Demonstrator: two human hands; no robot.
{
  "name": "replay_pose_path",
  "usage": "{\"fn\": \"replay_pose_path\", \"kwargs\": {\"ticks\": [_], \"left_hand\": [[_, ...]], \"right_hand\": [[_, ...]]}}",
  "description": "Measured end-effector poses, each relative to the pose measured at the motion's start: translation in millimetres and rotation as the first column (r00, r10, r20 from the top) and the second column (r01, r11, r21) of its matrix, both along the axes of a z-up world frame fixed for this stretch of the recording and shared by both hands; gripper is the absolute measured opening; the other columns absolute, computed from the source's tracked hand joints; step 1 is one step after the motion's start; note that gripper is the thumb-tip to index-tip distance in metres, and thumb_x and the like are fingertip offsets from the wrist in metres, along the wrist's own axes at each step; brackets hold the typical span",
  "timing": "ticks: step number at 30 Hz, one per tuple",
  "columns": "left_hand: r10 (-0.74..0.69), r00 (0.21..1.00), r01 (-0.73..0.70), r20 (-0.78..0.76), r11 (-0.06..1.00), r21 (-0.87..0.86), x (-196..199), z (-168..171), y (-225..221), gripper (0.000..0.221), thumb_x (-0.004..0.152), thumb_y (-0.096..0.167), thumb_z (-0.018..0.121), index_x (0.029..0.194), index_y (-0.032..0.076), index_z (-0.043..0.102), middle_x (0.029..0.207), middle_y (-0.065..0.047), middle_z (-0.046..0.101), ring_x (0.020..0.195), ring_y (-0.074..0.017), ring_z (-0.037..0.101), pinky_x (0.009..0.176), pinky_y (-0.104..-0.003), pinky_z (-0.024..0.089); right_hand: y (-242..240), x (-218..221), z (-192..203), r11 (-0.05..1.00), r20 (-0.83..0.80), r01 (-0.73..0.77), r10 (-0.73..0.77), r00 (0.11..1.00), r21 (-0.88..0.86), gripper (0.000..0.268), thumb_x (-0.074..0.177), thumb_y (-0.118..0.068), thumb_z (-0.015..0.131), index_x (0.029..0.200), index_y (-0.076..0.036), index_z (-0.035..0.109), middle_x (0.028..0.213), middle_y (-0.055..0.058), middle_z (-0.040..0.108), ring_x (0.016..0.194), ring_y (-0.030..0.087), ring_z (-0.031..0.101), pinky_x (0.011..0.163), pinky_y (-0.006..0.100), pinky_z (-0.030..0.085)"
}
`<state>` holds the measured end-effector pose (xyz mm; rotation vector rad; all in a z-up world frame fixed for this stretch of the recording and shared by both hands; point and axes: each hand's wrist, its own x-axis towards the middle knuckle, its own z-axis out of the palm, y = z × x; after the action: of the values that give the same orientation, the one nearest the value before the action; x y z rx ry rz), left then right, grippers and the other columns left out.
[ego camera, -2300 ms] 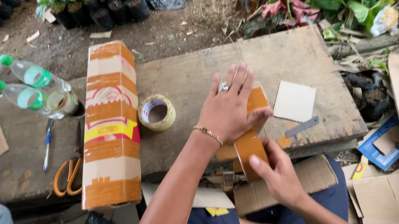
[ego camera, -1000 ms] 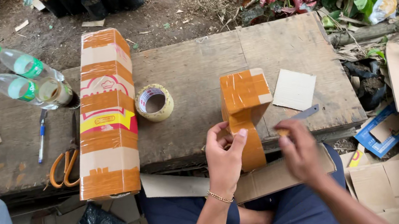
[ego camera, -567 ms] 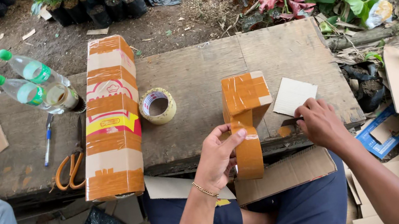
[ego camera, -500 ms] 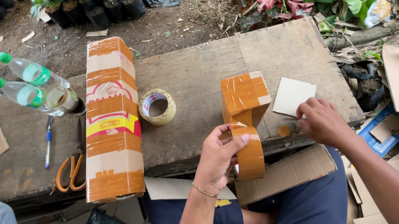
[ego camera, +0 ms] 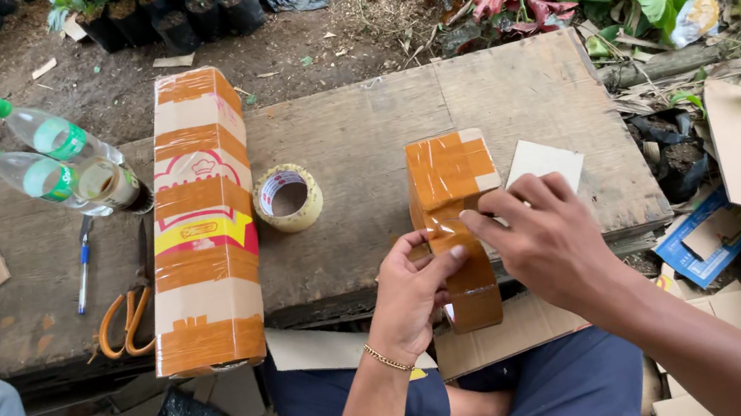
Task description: The person tapes a small cardboard box with brown packing tape, folds and seals the flaps, and uses a utility knife to cut a cardboard insert and trim excess tape. The person then places the insert into the box and continues taping the box closed.
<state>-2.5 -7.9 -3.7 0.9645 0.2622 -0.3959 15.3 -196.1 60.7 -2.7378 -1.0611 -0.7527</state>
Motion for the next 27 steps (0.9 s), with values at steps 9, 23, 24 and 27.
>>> {"fn": "replay_pose_path", "kwargs": {"ticks": [9,23,24,27], "left_hand": [[-0.039,0.999,0.040,-0.022,0.999,0.007,4,-1,3,0.052,0.084,0.015,0.078,0.128,0.004,0.052,0.105,-0.010,0.077,0.081,-0.0113,0.072,0.061,-0.025,0.057],[-0.023,0.999,0.022,0.024,1.000,0.010,4,-8,2,0.056,0.083,0.014,0.079,0.129,0.001,0.050,0.107,-0.013,0.076,0.086,-0.0147,0.074,0.062,-0.029,0.059],[-0.033,0.999,0.033,0.021,0.999,0.004,5,-8,1,0.056,0.083,0.013,0.079,0.130,0.001,0.050,0.107,-0.012,0.075,0.086,-0.0146,0.074,0.063,-0.028,0.060],[-0.058,0.998,0.058,0.027,0.998,0.020,6,-7,5,0.056,0.083,0.012,0.079,0.130,0.002,0.051,0.106,-0.012,0.074,0.087,-0.0143,0.074,0.066,-0.028,0.060]], "right_hand": [[-36,-3,-23,0.992,-0.081,0.116,-0.119,0.990,-0.041,0.030,0.079,-0.011,0.068,0.106,-0.017,0.079,0.093,-0.002,0.067,0.087,0.022,0.058,0.083,0.040,0.041],[-25,39,-46,0.964,0.035,0.036,-0.047,0.998,0.262,0.067,0.095,-0.055,0.064,0.145,-0.012,0.056,0.152,0.011,0.052,0.142,0.037,0.044,0.118,0.053,0.030],[-18,51,-41,0.987,0.027,0.047,-0.051,0.998,0.151,0.072,0.090,-0.060,0.063,0.145,-0.014,0.056,0.151,0.009,0.052,0.142,0.036,0.044,0.116,0.054,0.029],[-2,66,-39,0.996,-0.011,0.093,-0.093,0.996,-0.018,0.070,0.091,-0.063,0.059,0.149,-0.024,0.056,0.154,0.003,0.053,0.142,0.030,0.045,0.118,0.053,0.028]]}}
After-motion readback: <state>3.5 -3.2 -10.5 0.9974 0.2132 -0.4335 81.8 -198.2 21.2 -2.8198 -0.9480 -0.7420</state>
